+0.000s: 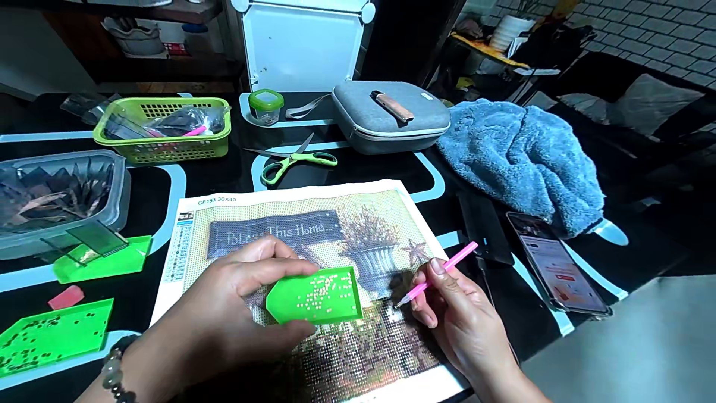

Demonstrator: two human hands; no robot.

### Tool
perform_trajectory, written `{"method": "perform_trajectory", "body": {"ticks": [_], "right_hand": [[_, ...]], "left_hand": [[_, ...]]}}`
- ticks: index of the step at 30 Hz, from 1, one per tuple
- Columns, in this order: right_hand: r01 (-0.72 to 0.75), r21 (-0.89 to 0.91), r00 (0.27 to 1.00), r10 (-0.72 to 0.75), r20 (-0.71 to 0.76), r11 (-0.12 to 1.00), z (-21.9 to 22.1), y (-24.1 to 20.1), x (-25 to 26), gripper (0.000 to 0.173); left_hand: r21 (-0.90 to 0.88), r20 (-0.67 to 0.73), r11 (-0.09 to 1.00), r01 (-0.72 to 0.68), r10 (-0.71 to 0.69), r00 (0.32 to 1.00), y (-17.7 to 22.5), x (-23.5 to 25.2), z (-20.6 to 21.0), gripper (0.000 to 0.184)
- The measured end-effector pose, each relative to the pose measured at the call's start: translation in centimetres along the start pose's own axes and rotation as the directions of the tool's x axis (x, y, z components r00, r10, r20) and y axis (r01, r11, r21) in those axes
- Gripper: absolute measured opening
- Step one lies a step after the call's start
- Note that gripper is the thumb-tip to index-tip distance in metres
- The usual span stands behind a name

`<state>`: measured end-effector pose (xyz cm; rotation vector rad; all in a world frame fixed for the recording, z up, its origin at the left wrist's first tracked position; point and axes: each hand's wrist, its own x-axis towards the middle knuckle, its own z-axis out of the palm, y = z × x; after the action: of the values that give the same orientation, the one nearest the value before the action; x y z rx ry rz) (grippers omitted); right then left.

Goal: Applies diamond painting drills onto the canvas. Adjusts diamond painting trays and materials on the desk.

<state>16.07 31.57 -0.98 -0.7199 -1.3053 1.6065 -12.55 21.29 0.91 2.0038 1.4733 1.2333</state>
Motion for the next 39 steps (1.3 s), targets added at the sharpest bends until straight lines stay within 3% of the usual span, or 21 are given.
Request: {"method": "perform_trajectory", "body": {"ticks": [6,11,16,26,39], "right_hand": [[-0.014,0.017,1.000,0.015,-0.015,1.000,-0.4,-0.9,0.2,0.039],[0.179,-0.346,0.984,-0.160,0.082,0.921,-1.2,-0.3,-0.4,0.028],[0.312,-0.473,0.949,-0.246,0.197,0.824,-1.3,0.3,-0.5,0.031],[0.320,-0.530,0.947,-0.277,0.161,0.786,-1.7,0.3,-0.7,0.031],[0.399,-0.540,0.917,-0.308,0.254,0.742,-1.6,0.6,-0.6,0.032]], "left_hand": [[0.068,0.065,0.998,0.012,-0.016,0.998,1.5,-1.0,4.5,0.046],[0.205,0.111,0.979,0.020,-0.043,0.993,3.0,-1.3,5.8,0.048],[0.210,0.156,0.976,0.052,-0.086,0.984,3.2,-1.3,5.4,0.048],[0.193,0.207,0.975,0.114,-0.154,0.966,3.7,-1.1,5.0,0.048],[0.191,0.223,0.973,0.128,-0.170,0.960,3.8,-1.0,4.8,0.048]]}}
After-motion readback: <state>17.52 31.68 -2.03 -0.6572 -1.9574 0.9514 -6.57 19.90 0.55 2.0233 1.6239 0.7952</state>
